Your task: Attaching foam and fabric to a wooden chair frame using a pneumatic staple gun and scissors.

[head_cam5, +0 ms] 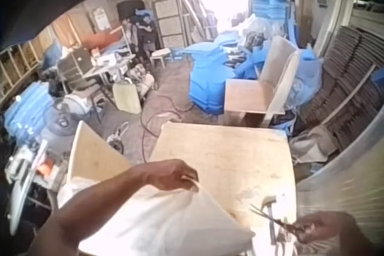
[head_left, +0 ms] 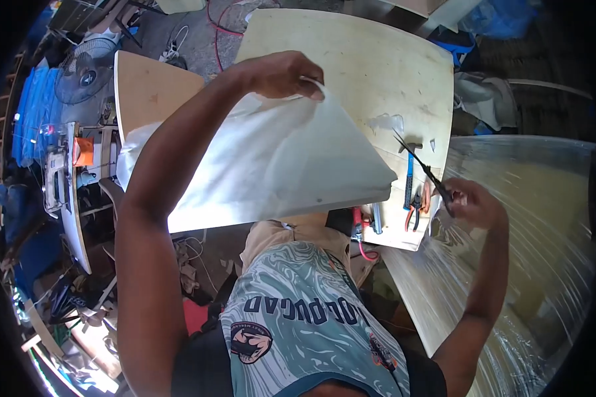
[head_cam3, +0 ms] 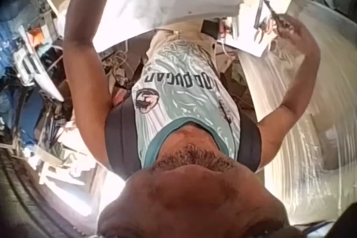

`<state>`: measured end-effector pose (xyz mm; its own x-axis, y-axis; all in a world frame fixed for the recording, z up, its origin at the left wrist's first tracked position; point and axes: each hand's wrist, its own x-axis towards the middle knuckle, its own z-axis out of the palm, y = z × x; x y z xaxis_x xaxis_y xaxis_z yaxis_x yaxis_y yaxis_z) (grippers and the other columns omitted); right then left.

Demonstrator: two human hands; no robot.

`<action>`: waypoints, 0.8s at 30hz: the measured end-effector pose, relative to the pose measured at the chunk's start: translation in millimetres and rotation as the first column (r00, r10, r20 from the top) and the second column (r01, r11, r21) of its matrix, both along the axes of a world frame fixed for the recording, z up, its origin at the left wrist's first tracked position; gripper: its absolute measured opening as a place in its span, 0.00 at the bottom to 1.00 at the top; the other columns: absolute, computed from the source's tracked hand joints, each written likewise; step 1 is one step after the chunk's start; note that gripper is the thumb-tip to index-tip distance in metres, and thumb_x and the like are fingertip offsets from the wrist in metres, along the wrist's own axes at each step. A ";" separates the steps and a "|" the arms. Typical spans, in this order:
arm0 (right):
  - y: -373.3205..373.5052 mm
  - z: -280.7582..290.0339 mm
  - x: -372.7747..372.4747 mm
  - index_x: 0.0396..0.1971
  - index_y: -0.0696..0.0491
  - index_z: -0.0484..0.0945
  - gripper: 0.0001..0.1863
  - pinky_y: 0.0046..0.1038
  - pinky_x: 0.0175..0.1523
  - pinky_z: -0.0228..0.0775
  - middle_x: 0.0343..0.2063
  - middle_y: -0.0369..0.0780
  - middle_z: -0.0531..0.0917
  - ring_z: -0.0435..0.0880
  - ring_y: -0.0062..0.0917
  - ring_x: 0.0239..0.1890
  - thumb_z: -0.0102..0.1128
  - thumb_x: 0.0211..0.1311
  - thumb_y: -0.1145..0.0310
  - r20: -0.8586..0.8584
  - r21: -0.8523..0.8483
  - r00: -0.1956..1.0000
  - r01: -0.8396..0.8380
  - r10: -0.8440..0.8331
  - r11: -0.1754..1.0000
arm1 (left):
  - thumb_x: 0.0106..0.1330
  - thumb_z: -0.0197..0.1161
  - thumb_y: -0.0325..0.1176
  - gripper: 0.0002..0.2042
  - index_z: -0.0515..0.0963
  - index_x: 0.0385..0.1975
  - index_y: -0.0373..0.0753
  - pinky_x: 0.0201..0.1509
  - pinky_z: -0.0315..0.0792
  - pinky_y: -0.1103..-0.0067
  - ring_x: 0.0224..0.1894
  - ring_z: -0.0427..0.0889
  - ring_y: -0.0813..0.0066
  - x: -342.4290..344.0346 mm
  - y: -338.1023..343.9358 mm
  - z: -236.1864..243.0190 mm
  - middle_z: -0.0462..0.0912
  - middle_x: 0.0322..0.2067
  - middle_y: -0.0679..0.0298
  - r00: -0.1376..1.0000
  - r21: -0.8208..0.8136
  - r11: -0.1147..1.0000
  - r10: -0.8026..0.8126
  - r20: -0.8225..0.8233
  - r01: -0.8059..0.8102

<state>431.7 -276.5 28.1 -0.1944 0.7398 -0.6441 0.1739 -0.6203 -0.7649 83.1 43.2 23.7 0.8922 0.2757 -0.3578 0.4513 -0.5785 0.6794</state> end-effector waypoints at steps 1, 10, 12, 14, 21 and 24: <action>16.5 12.3 -3.7 0.50 0.63 0.76 0.20 0.26 0.49 0.73 0.36 0.36 0.83 0.80 0.18 0.42 0.67 0.59 0.73 0.029 -0.003 0.996 -0.085 0.085 0.996 | 0.68 0.66 0.43 0.16 0.82 0.43 0.35 0.46 0.74 0.72 0.39 0.83 0.70 5.5 -3.6 11.3 0.86 0.36 0.59 0.997 0.036 0.999 0.024 -0.071 -0.021; 100.2 44.1 -43.5 0.42 0.57 0.82 0.25 0.30 0.36 0.70 0.29 0.40 0.83 0.79 0.24 0.30 0.69 0.50 0.54 0.454 -0.046 0.699 -0.601 0.553 0.798 | 0.72 0.62 0.34 0.10 0.82 0.43 0.34 0.49 0.76 0.76 0.41 0.85 0.74 -10.1 2.9 17.1 0.88 0.37 0.61 0.999 -0.036 0.998 0.044 0.024 -0.043; 110.5 45.7 -51.3 0.41 0.57 0.82 0.24 0.31 0.41 0.70 0.30 0.41 0.82 0.79 0.27 0.35 0.74 0.47 0.56 0.439 -0.110 0.646 -0.651 0.624 0.751 | 0.72 0.62 0.33 0.10 0.82 0.43 0.34 0.49 0.76 0.76 0.41 0.85 0.74 -11.8 3.3 15.7 0.88 0.37 0.61 0.998 -0.051 0.997 0.055 0.017 -0.054; 111.4 45.5 -54.0 0.37 0.57 0.83 0.21 0.30 0.39 0.69 0.29 0.42 0.83 0.79 0.28 0.33 0.74 0.48 0.57 0.439 -0.058 0.655 -0.662 0.615 0.747 | 0.72 0.61 0.33 0.09 0.82 0.43 0.34 0.50 0.76 0.76 0.42 0.85 0.74 -12.7 1.3 14.9 0.88 0.38 0.61 0.995 -0.013 0.998 0.054 0.082 -0.054; 117.1 50.6 -60.3 0.36 0.55 0.86 0.16 0.32 0.39 0.72 0.27 0.41 0.86 0.83 0.28 0.30 0.66 0.51 0.60 0.409 -0.081 0.663 -0.658 0.627 0.748 | 0.70 0.62 0.34 0.10 0.83 0.44 0.37 0.49 0.76 0.72 0.41 0.86 0.66 -18.0 -0.9 15.8 0.88 0.38 0.61 0.984 0.043 0.994 0.091 0.151 -0.099; 122.0 50.2 -70.8 0.38 0.55 0.86 0.20 0.33 0.40 0.73 0.29 0.41 0.86 0.83 0.30 0.32 0.69 0.50 0.55 0.469 -0.072 0.594 -0.712 0.654 0.698 | 0.70 0.62 0.34 0.10 0.83 0.44 0.38 0.48 0.76 0.72 0.41 0.86 0.65 -20.3 -0.8 17.0 0.88 0.38 0.61 0.980 0.066 0.994 0.071 0.185 -0.085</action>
<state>360.9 -154.5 78.3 -0.4011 0.5770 -0.7114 0.8313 -0.0969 -0.5473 62.8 42.4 40.7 0.9153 0.3665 -0.1672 0.3693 -0.5979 0.7114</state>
